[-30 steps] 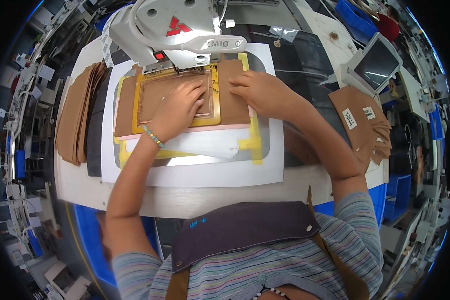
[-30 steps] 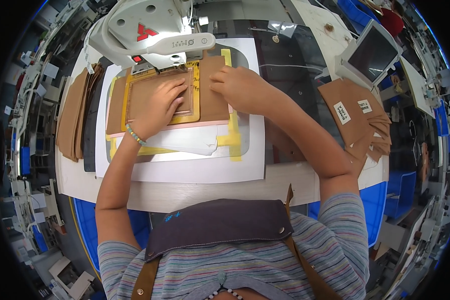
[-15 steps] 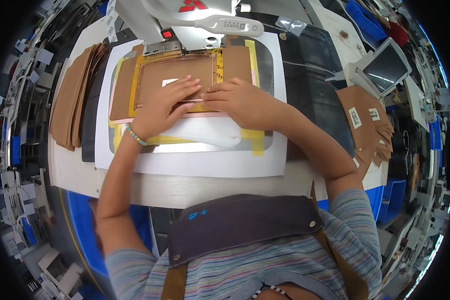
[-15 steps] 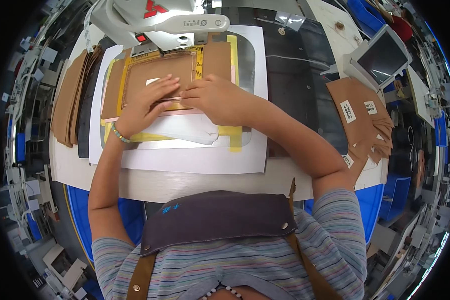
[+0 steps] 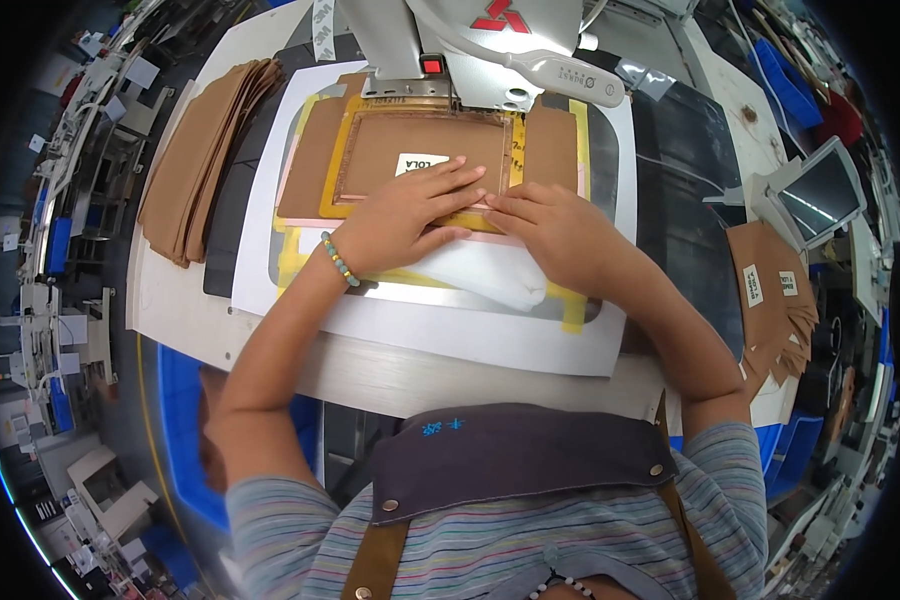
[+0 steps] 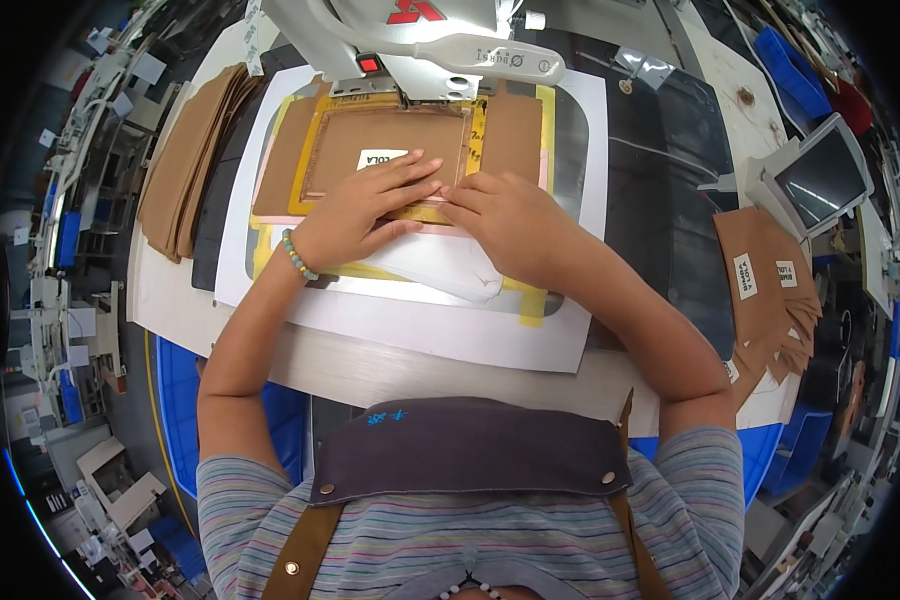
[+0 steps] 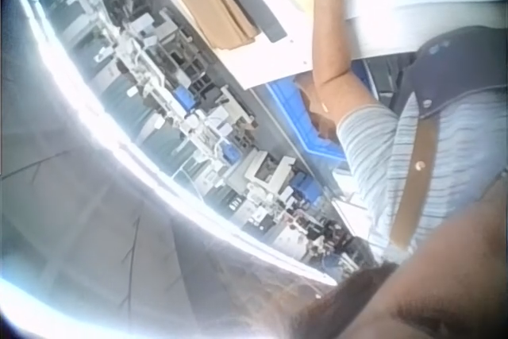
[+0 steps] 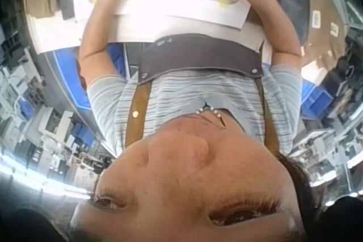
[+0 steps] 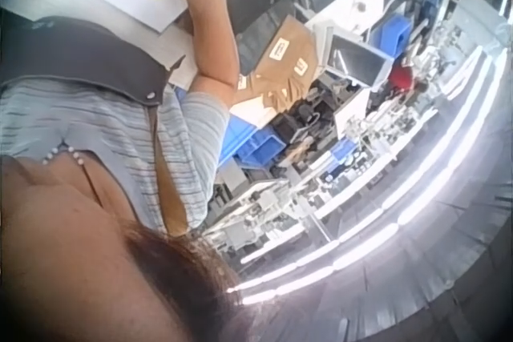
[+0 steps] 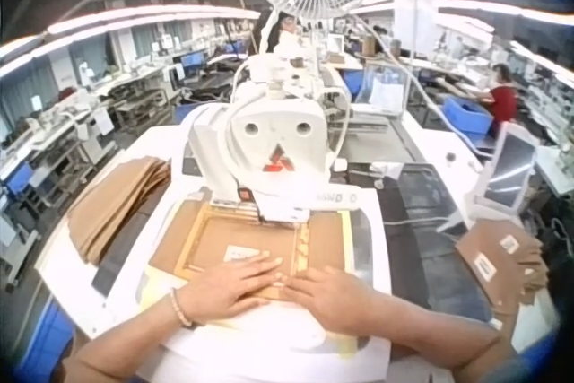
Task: The recorder is sewing labels onto leather pieces using an industrial sewing machine.
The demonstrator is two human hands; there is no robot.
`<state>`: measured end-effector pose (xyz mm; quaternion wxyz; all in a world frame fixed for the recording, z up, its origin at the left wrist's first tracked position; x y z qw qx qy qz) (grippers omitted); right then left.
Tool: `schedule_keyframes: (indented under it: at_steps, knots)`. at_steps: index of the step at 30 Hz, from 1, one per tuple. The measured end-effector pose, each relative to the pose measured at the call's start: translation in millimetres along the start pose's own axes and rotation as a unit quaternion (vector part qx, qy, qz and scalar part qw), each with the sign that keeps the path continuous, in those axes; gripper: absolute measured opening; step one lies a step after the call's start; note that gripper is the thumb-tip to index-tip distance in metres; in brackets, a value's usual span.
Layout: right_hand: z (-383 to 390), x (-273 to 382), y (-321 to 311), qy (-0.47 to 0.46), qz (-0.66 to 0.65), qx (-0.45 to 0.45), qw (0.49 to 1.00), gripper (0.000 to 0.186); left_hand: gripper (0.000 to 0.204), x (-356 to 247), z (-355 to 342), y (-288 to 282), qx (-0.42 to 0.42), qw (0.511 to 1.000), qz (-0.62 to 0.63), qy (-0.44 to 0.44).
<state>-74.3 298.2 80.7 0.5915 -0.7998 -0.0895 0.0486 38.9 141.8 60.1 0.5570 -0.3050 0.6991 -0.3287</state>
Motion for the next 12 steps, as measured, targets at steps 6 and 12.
schedule_keyframes:
  at_steps: [6, 12]
  knots:
    - [-1.9, -0.9, -0.3, 0.006, 0.007, -0.008, 1.0, 0.037, 0.055, 3.4, 0.8, -7.7, 0.003, 0.999, 0.048, -0.004]
    - [-5.6, -4.9, 6.3, 0.007, 0.021, 0.023, 0.999, 0.05, 0.06, 9.4, -7.5, -11.2, 0.027, 0.999, 0.033, -0.004]
Point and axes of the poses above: each hand's wrist, its own z-axis away from the middle knuckle, its own y-axis out of the palm, x = y × z, the point moved 6 cm from there along -z, towards the middle knuckle, and after that the axes turned 11 degrees about z, right-handed, at the moved point
